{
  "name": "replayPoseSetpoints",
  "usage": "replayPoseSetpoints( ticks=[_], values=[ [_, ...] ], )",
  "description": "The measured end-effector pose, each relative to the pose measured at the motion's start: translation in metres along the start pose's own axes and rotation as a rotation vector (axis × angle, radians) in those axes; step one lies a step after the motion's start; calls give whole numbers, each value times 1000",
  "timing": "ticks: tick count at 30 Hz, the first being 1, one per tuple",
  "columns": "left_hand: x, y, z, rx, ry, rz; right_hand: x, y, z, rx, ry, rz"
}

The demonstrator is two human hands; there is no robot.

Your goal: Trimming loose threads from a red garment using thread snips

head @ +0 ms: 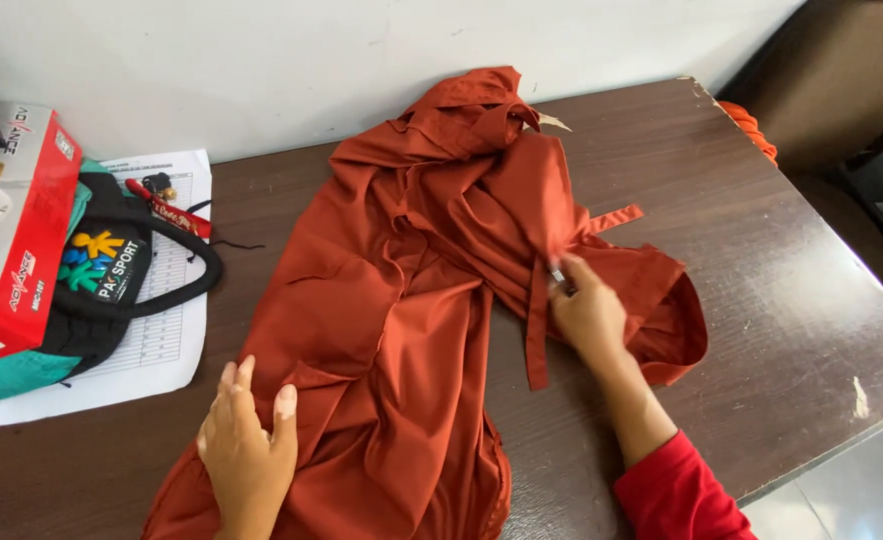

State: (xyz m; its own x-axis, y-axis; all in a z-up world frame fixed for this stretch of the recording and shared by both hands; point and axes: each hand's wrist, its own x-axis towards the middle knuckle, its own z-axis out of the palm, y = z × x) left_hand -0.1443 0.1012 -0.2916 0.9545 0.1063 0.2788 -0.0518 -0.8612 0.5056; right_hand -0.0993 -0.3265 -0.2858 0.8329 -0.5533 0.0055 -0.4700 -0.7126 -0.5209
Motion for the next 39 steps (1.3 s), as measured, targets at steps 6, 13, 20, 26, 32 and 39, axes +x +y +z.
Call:
replayPoseSetpoints(
  ticks=[6, 13, 20, 26, 32, 39],
  values=[
    [0, 4, -5, -31, -46, -18, -69, -33, 41, 29, 34, -462],
    [-5, 8, 12, -94, -75, 250, -129, -80, 63, 370, -264, -511],
    [-19, 33, 17, -8, -164, 278, -144, -114, 22, 633, -963, -281],
    [-15, 31, 15, -2, -181, 196, -40, -103, 18, 634, -45, -624],
    [10, -5, -1, 41, -270, 300, 60, -112, 18, -26, 71, -499],
    [52, -51, -75, 367, 509, 305, 17, -82, 15, 231, -59, -420]
  ],
)
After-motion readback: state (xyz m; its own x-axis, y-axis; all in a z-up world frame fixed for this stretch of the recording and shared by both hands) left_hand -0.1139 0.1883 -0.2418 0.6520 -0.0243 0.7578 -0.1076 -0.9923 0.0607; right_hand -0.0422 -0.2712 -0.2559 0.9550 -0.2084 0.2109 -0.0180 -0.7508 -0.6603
